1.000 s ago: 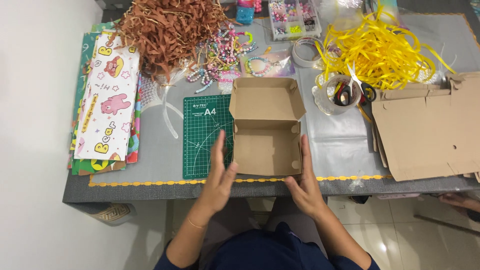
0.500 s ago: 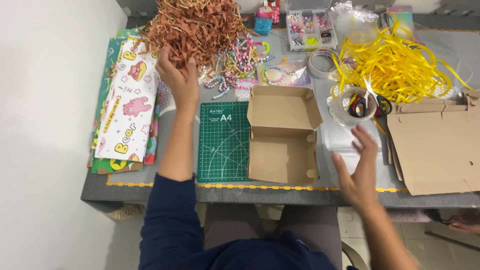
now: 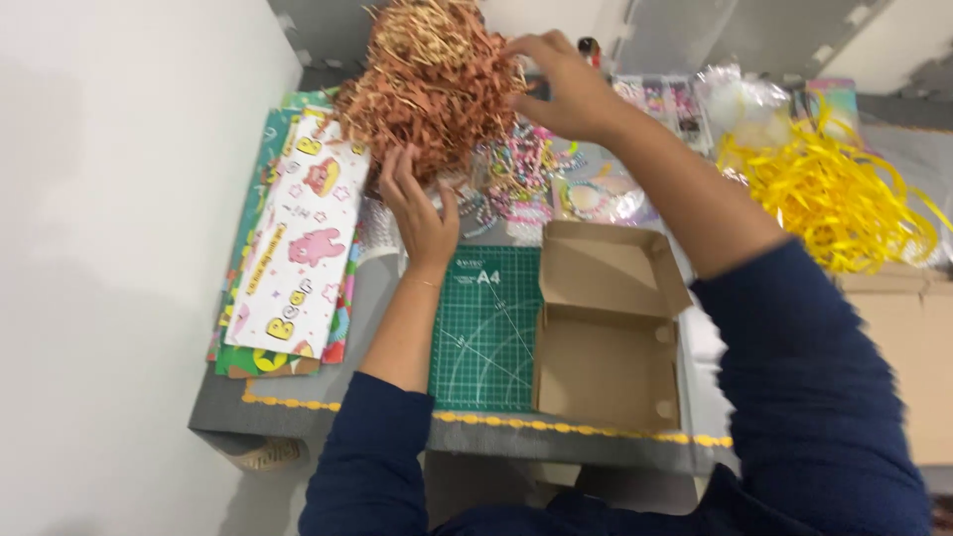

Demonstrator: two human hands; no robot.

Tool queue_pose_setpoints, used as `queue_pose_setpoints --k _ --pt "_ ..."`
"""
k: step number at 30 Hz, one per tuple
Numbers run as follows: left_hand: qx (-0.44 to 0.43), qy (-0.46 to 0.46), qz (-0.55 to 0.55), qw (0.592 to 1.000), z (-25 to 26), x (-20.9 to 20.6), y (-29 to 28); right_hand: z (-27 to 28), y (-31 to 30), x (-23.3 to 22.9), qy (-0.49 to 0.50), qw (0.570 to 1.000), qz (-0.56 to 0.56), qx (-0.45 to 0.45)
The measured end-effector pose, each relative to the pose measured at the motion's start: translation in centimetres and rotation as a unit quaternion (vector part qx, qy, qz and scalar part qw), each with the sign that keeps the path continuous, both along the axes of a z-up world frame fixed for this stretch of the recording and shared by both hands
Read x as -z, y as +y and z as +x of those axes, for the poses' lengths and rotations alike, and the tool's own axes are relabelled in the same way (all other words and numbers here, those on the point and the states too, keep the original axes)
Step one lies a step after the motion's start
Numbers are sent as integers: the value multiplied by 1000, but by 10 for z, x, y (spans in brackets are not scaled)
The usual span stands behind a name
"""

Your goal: Assembling a cardboard box, filling it with shredded paper, and placing a small gift item inside.

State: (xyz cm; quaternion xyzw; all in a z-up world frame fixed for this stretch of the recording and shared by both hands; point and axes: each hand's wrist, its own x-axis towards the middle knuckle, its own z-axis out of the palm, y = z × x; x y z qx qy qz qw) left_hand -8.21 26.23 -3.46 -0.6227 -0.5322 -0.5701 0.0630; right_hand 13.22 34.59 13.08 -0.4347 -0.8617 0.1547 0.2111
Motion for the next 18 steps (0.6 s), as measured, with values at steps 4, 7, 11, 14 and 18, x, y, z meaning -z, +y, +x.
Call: queue_pose_setpoints --k 4,7,11,14,18 --pt "-8 5 -7 1000 -2 5 6 -64 79 30 -11 998 36 -43" --pt "-35 9 -5 999 -2 9 10 -106 103 38 -116 987 112 14" --pt "-35 2 -33 999 3 3 4 -133 115 35 -216 968 95 87" --pt "-35 16 -39 998 3 3 4 -128 135 21 -128 980 75 132" --pt "-45 11 0 999 4 30 22 -91 119 -9 -12 987 58 150"
